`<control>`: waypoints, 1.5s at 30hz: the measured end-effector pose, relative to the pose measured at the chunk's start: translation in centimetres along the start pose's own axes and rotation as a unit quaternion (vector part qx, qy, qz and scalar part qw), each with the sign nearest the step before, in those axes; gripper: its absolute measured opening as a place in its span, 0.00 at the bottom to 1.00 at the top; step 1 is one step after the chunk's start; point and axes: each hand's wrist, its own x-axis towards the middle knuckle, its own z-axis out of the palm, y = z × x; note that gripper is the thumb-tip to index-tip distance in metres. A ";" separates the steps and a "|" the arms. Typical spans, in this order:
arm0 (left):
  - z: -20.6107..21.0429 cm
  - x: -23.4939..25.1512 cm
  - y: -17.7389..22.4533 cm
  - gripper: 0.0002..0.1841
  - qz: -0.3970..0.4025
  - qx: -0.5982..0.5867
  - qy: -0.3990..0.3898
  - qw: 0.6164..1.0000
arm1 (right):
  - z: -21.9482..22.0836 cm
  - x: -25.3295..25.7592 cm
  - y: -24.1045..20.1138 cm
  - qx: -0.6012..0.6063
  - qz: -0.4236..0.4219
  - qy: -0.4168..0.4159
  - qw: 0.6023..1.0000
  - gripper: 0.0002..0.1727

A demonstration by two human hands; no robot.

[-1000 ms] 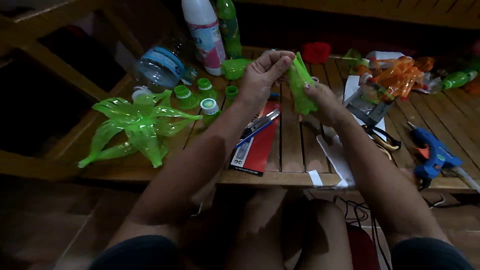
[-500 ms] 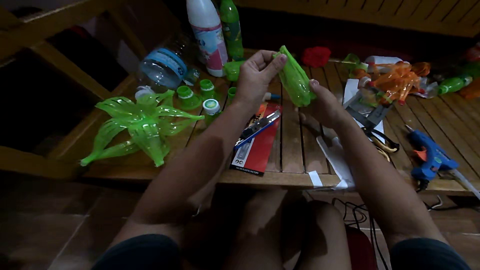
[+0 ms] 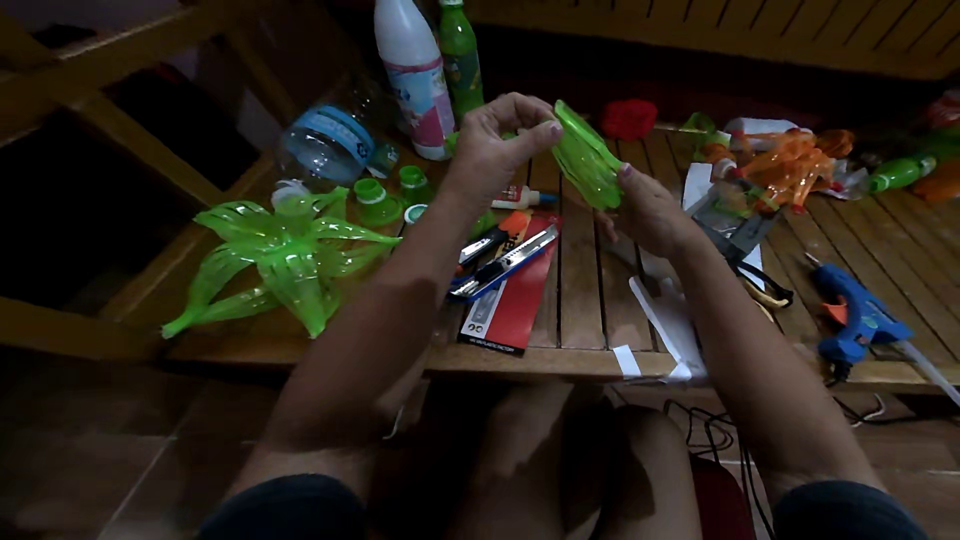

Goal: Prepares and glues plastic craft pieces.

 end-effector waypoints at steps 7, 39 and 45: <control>2.7 -1.1 0.4 0.08 0.210 0.152 0.049 0.965 | 0.0 0.7 0.6 0.058 -0.018 0.170 0.984 0.19; 5.0 -2.8 1.0 0.07 0.275 0.235 0.068 0.930 | 0.6 0.4 -1.0 0.253 -0.035 0.230 0.939 0.18; 4.3 -2.3 0.7 0.08 0.237 0.209 0.081 0.945 | 0.1 0.2 -1.2 0.215 -0.006 0.195 0.957 0.24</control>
